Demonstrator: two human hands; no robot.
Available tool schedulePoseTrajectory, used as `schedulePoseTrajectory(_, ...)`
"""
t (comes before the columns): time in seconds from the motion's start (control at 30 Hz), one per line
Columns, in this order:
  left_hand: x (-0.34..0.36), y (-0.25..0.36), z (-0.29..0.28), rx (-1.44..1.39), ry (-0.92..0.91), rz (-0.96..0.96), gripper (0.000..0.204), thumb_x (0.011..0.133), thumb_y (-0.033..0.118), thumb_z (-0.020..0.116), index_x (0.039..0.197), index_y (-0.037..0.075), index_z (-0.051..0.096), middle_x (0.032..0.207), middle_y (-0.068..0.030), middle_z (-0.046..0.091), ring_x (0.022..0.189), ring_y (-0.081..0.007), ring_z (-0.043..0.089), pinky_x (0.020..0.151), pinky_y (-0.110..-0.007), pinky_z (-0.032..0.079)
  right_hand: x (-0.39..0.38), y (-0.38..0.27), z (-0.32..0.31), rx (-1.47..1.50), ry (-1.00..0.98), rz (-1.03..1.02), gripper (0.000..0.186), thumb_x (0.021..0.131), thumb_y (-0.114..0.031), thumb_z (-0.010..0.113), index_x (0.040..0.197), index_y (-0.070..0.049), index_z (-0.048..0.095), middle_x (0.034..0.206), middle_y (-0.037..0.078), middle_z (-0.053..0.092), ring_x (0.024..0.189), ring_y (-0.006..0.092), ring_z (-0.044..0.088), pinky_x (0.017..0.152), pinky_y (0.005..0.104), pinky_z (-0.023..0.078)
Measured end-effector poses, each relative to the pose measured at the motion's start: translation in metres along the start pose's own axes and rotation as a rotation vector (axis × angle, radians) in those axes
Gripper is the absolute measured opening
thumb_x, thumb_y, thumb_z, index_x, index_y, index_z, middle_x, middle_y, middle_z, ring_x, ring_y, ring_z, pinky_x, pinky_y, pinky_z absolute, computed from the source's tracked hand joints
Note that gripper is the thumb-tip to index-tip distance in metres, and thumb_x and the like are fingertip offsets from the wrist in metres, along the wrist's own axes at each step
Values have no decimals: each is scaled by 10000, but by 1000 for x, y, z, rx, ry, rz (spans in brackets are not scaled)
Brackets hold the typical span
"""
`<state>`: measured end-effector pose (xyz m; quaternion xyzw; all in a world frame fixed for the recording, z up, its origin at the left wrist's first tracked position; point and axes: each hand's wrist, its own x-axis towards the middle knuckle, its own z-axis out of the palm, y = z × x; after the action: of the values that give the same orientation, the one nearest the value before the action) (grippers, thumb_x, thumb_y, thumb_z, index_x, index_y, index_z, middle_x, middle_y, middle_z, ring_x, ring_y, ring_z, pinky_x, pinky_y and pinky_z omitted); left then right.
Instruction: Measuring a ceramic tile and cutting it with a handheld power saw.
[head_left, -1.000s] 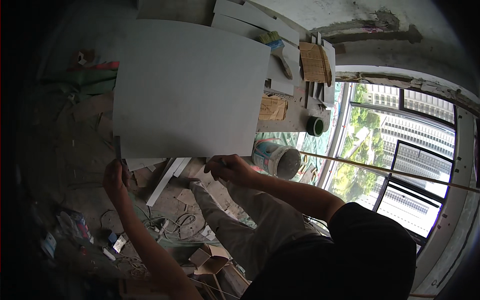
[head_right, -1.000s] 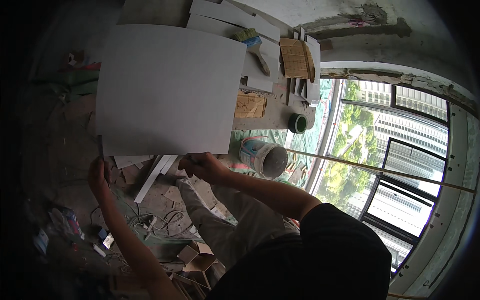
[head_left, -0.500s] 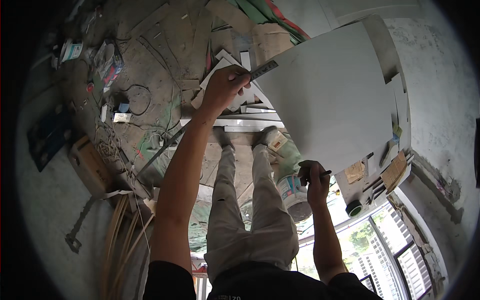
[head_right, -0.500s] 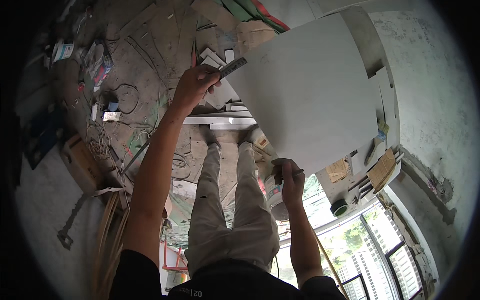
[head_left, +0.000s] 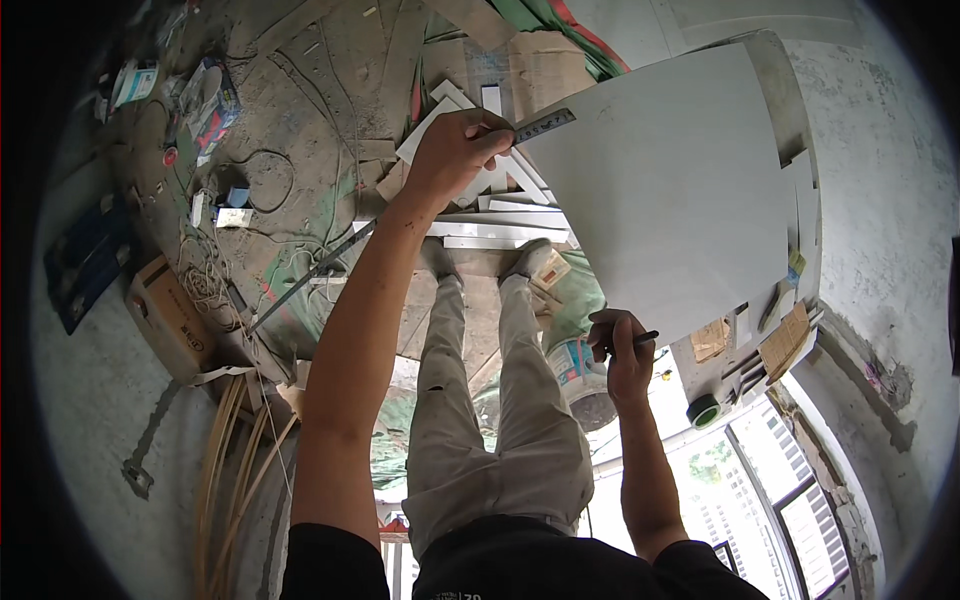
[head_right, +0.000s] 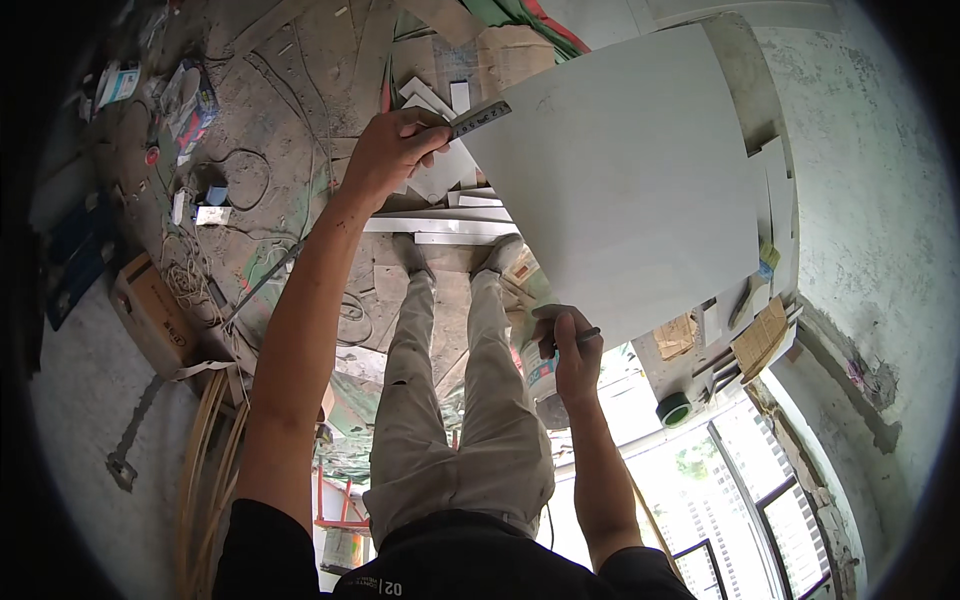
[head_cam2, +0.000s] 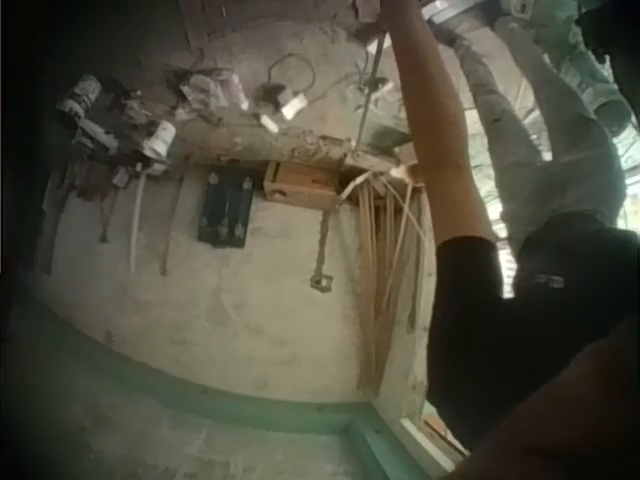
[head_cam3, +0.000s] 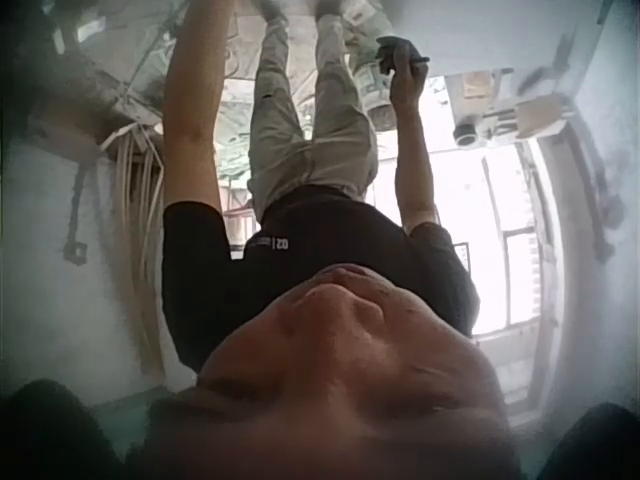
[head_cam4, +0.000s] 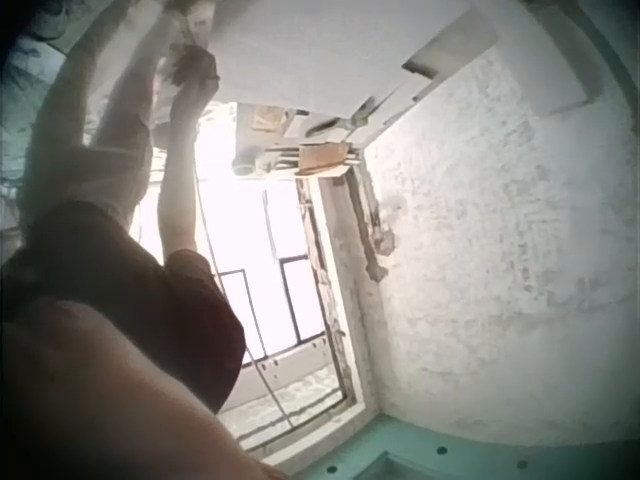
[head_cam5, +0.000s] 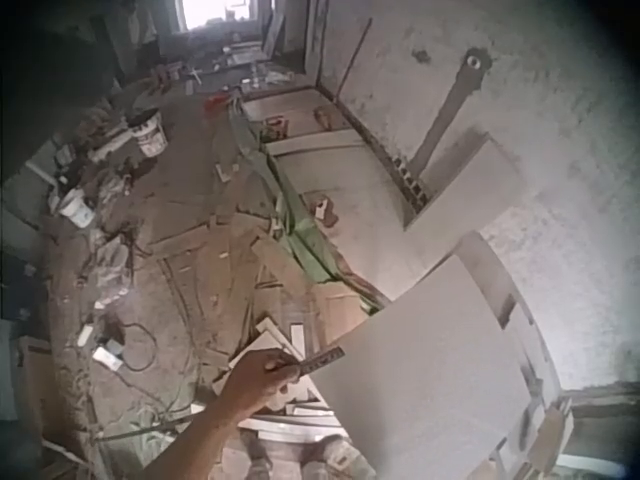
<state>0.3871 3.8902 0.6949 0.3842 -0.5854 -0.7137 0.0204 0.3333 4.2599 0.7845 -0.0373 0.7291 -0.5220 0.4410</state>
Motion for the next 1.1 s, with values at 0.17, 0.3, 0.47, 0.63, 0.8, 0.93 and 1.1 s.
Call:
schedulePoseTrajectory(0.17,3,0,-4,-16,-19,-15,228,993,202,751,1039,-18,793,864,-41,765,688,-100,638,682,-264,510,1,-3,1,29,5,27,440,1201,-335,492,1133,23,738,818,35,673,649,83,530,601,258,414)
schedulePoseTrajectory(0.3,5,0,-3,24,-16,-20,246,987,227,743,1044,-6,800,859,-28,765,705,-98,651,682,-263,506,8,-2,-1,26,2,18,439,1200,-334,491,1133,22,740,819,34,674,650,83,532,601,258,414)
schedulePoseTrajectory(0.47,3,-4,-3,43,-14,-4,265,989,254,747,1067,8,808,860,-20,759,718,-96,662,671,-262,493,3,-3,3,-20,1,14,474,1206,-356,448,1123,16,729,792,52,668,618,91,521,576,255,399)
schedulePoseTrajectory(0.63,7,-7,-6,-38,-30,-23,267,996,245,766,1081,-5,805,861,-33,756,713,-93,658,660,-263,482,8,-5,6,-22,3,4,479,1205,-359,449,1120,17,733,787,54,669,616,89,518,578,255,398)
schedulePoseTrajectory(0.8,7,-9,-6,-60,-35,-59,272,997,241,779,1087,-14,801,865,-32,754,716,-88,653,649,-252,467,8,-6,7,-22,7,12,481,1205,-361,449,1124,16,735,783,55,670,615,89,517,578,252,397)
schedulePoseTrajectory(0.93,7,-9,-6,-105,-40,-56,268,995,235,784,1084,-17,802,861,-31,752,712,-90,651,646,-249,463,9,-7,5,17,-11,23,462,1205,-350,475,1135,24,738,817,38,671,656,82,533,606,257,418)
schedulePoseTrajectory(1.1,5,-9,0,-124,-15,-26,255,992,225,778,1054,-21,805,850,-32,750,699,-93,645,658,-257,477,10,-10,10,75,-14,20,500,1212,-370,435,1146,23,737,841,50,676,682,101,554,647,272,449)
